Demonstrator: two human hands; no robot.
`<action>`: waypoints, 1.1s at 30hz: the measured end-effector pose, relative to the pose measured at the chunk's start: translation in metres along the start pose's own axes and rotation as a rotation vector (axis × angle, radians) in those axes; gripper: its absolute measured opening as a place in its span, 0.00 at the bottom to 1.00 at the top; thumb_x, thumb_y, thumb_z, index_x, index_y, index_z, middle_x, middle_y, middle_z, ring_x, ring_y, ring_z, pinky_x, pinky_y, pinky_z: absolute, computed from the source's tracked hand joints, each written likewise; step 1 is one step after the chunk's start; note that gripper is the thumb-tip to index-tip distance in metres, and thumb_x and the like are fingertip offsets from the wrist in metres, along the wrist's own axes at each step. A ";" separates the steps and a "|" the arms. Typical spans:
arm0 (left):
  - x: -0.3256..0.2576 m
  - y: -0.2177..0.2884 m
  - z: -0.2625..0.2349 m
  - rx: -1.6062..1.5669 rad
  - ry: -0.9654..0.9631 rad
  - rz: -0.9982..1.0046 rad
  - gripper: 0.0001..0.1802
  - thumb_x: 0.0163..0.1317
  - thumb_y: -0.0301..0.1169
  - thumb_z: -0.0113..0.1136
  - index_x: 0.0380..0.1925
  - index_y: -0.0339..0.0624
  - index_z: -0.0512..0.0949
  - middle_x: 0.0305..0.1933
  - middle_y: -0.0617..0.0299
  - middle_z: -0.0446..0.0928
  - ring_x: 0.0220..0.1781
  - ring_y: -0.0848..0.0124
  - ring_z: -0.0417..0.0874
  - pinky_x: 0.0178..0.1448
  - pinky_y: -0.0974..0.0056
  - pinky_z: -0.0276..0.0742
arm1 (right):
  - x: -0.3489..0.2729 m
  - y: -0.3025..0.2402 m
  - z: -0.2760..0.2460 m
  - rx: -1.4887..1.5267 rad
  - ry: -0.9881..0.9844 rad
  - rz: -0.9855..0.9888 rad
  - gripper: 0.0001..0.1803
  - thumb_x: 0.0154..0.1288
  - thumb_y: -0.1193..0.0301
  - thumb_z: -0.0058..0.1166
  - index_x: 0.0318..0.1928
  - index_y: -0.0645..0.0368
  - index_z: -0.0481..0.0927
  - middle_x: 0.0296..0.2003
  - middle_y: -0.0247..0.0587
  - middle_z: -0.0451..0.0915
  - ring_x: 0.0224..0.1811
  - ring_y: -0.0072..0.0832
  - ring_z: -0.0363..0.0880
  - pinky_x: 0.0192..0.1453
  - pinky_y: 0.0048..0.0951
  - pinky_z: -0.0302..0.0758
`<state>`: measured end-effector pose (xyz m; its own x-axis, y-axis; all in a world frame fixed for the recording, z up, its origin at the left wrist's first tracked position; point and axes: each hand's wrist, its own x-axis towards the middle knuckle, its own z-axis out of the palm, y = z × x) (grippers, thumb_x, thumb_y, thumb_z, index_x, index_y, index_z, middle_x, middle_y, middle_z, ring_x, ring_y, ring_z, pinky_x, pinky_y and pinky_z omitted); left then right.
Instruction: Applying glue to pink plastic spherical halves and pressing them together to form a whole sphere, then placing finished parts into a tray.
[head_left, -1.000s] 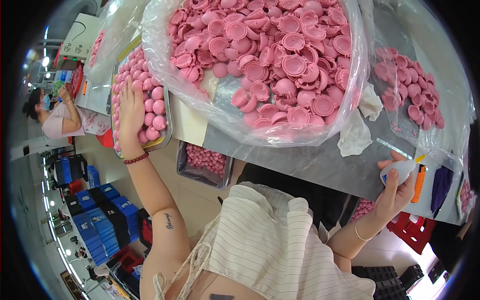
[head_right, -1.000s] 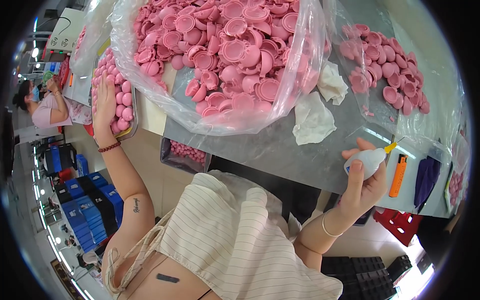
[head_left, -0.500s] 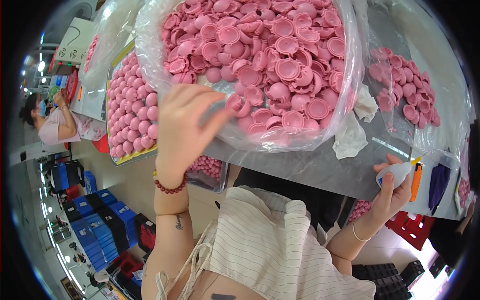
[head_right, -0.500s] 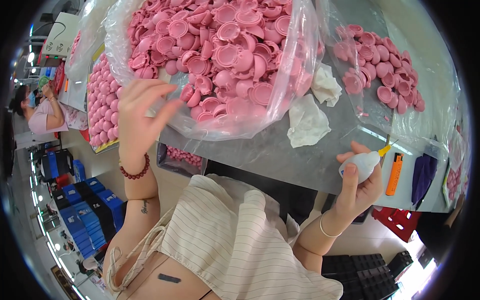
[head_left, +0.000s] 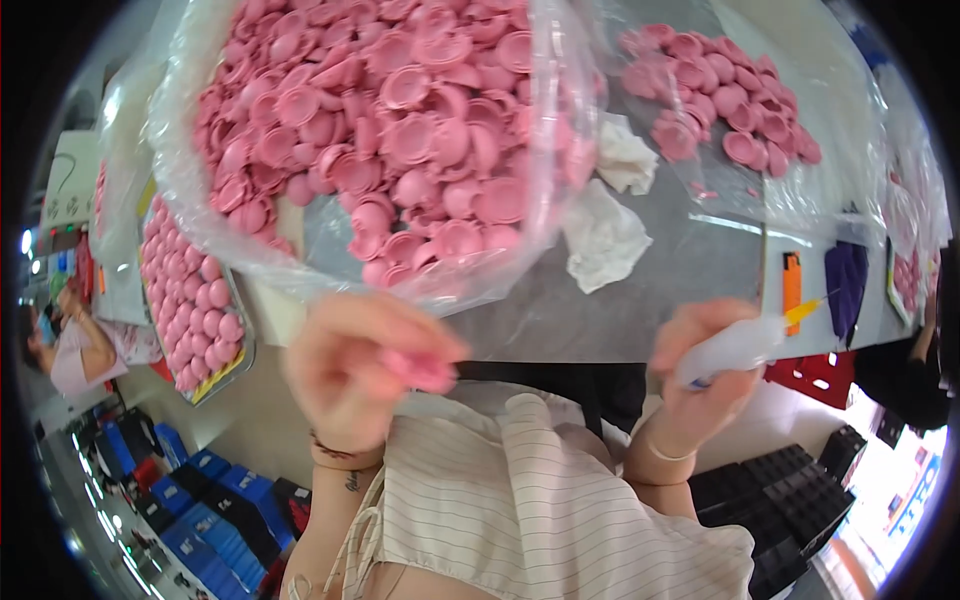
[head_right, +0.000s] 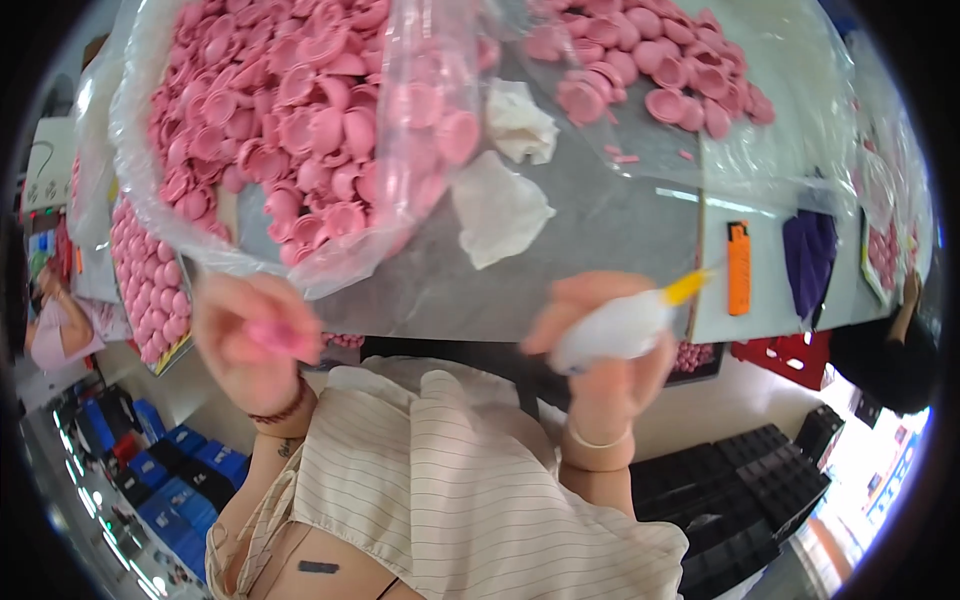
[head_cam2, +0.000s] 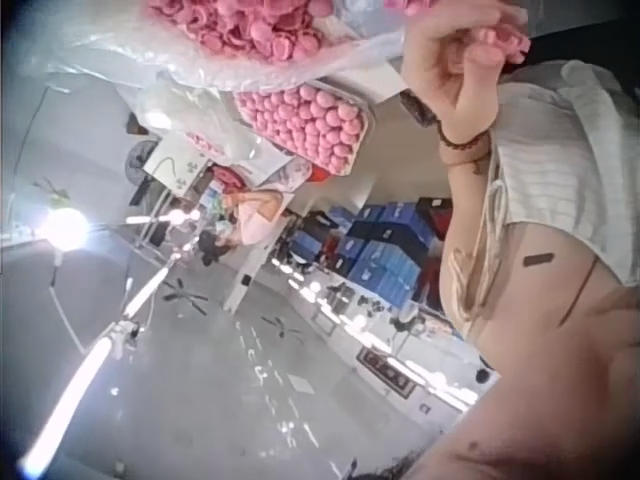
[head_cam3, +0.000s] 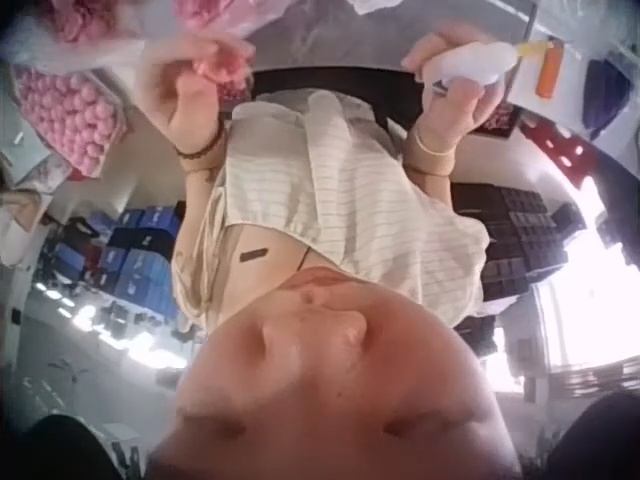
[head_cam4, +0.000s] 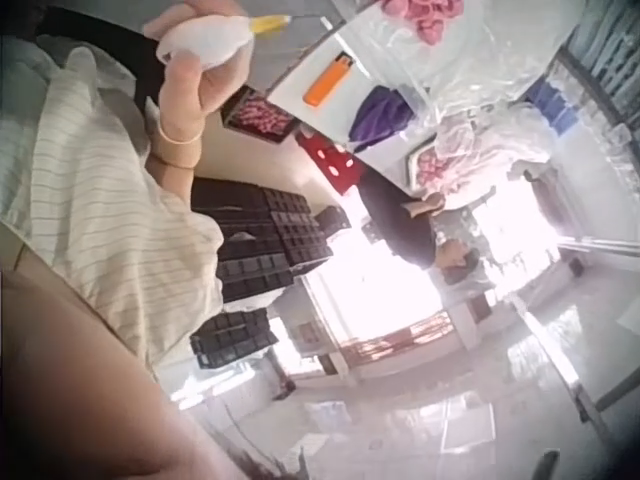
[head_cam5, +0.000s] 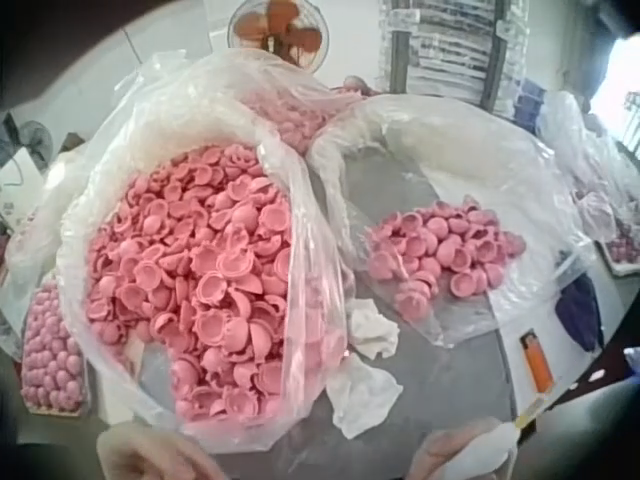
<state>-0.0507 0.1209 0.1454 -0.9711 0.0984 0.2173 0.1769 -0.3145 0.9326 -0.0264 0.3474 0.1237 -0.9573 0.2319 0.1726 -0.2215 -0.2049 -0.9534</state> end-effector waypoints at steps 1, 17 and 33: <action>0.000 -0.014 0.012 -0.072 -0.110 -0.030 0.10 0.57 0.30 0.49 0.30 0.31 0.72 0.33 0.48 0.73 0.21 0.73 0.75 0.28 0.74 0.71 | -0.005 -0.004 0.007 0.075 -0.036 0.108 0.27 0.53 0.54 0.49 0.37 0.71 0.68 0.20 0.44 0.75 0.18 0.22 0.70 0.20 0.17 0.63; -0.002 -0.058 0.058 -0.662 -0.423 -0.406 0.24 0.50 0.16 0.52 0.50 0.31 0.61 0.54 0.45 0.63 0.51 0.69 0.70 0.47 0.68 0.73 | 0.001 -0.005 -0.021 0.022 0.080 -0.476 0.26 0.54 0.51 0.46 0.43 0.60 0.67 0.29 0.38 0.67 0.27 0.23 0.60 0.24 0.18 0.54; -0.006 -0.053 0.062 -0.432 -0.221 -0.494 0.24 0.47 0.25 0.61 0.43 0.34 0.62 0.48 0.38 0.67 0.41 0.64 0.77 0.45 0.64 0.76 | -0.004 -0.032 -0.006 -0.615 -0.230 -0.559 0.36 0.56 0.41 0.35 0.34 0.67 0.71 0.19 0.37 0.66 0.16 0.25 0.62 0.16 0.22 0.55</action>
<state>-0.0441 0.1955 0.1124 -0.8581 0.5022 -0.1068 -0.4016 -0.5269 0.7490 -0.0147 0.3592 0.1516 -0.7660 -0.0672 0.6393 -0.5956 0.4484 -0.6665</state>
